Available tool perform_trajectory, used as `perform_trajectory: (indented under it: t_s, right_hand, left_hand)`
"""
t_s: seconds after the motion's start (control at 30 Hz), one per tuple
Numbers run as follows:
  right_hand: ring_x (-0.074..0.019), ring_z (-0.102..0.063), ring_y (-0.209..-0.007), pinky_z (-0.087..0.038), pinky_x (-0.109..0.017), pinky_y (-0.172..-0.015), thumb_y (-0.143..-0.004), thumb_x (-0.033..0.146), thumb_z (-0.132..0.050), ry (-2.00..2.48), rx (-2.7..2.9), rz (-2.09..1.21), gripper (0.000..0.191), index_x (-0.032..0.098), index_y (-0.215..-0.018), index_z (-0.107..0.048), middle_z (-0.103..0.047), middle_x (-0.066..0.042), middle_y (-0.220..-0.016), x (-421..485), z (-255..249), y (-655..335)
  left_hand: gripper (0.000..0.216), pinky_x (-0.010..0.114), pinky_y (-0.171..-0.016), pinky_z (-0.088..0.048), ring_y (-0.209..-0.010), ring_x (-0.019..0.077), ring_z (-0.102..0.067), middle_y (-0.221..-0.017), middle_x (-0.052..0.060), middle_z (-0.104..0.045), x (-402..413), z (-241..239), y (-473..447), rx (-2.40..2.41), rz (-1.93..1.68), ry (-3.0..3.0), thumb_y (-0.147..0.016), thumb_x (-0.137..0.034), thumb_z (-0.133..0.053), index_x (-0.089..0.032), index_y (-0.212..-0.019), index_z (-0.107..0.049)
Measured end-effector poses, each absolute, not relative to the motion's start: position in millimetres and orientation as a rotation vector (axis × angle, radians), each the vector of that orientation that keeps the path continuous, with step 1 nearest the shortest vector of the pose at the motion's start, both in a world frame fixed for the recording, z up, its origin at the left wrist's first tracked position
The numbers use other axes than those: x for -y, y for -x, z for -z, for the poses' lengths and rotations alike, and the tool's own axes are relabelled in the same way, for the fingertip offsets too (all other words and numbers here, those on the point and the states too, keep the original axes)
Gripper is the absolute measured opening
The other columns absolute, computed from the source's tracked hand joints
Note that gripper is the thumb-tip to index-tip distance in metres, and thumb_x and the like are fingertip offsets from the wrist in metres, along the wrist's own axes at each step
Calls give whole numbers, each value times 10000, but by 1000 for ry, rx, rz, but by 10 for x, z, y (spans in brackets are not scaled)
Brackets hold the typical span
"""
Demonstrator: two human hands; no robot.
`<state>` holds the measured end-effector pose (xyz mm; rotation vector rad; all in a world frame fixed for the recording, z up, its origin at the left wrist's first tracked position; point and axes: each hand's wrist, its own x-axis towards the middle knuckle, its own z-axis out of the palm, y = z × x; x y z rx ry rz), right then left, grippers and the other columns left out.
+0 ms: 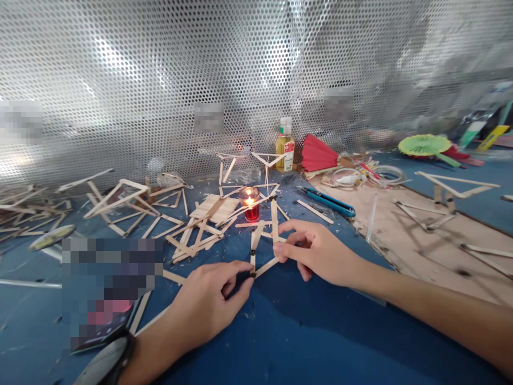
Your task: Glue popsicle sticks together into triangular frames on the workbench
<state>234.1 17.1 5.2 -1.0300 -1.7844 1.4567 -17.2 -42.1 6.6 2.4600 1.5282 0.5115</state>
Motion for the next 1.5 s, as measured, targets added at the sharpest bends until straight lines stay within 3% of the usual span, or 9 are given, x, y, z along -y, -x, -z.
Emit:
perform_trajectory:
  t_s: [0.13,0.23,0.63,1.3,1.5]
  right_hand:
    - [-85,-494,-331,-373,-194,-332,-931,469,-673,1089,1797,-1411,368,234,-1212,-636,-650,25,-593,-177,-55,-2347]
    - [-88,-475,-330,-359,-192,-325,-921,481,-683,1120,1797,-1374,382,232,-1208,-653,-594,45,-526,-192,-50,-2359]
    - [-71,-527,-379,-412,-221,-385,-931,458,-662,1037,1801,-1352,331,232,-1174,-656,-751,-37,-887,-235,-17,-2362]
    - [-81,-553,-398,-401,-229,-389,-945,442,-656,1052,1820,-1341,308,230,-1167,-636,-759,-36,-874,-253,-16,-2311]
    - [-80,-558,-401,-396,-227,-391,-942,432,-658,1044,1835,-1314,239,234,-1071,-624,-754,-26,-900,-260,7,-2317]
  left_hand:
    - [257,214,-523,-378,-504,102,-505,-556,-69,-502,420,-84,154,-1527,-530,-2465,-951,-319,-553,-244,-1105,-745]
    - [259,213,-513,-373,-495,102,-502,-548,-71,-486,427,-102,141,-1529,-525,-2453,-950,-327,-551,-246,-1096,-749]
    - [263,217,-524,-375,-503,103,-511,-559,-68,-497,433,-96,155,-1562,-502,-2436,-953,-338,-561,-258,-1121,-747]
    - [266,223,-540,-382,-495,104,-499,-563,-69,-521,422,-94,141,-1570,-499,-2433,-943,-335,-554,-260,-1114,-743]
    - [257,221,-554,-397,-502,100,-510,-566,-75,-515,435,-76,149,-1537,-537,-2469,-925,-342,-587,-268,-1119,-739]
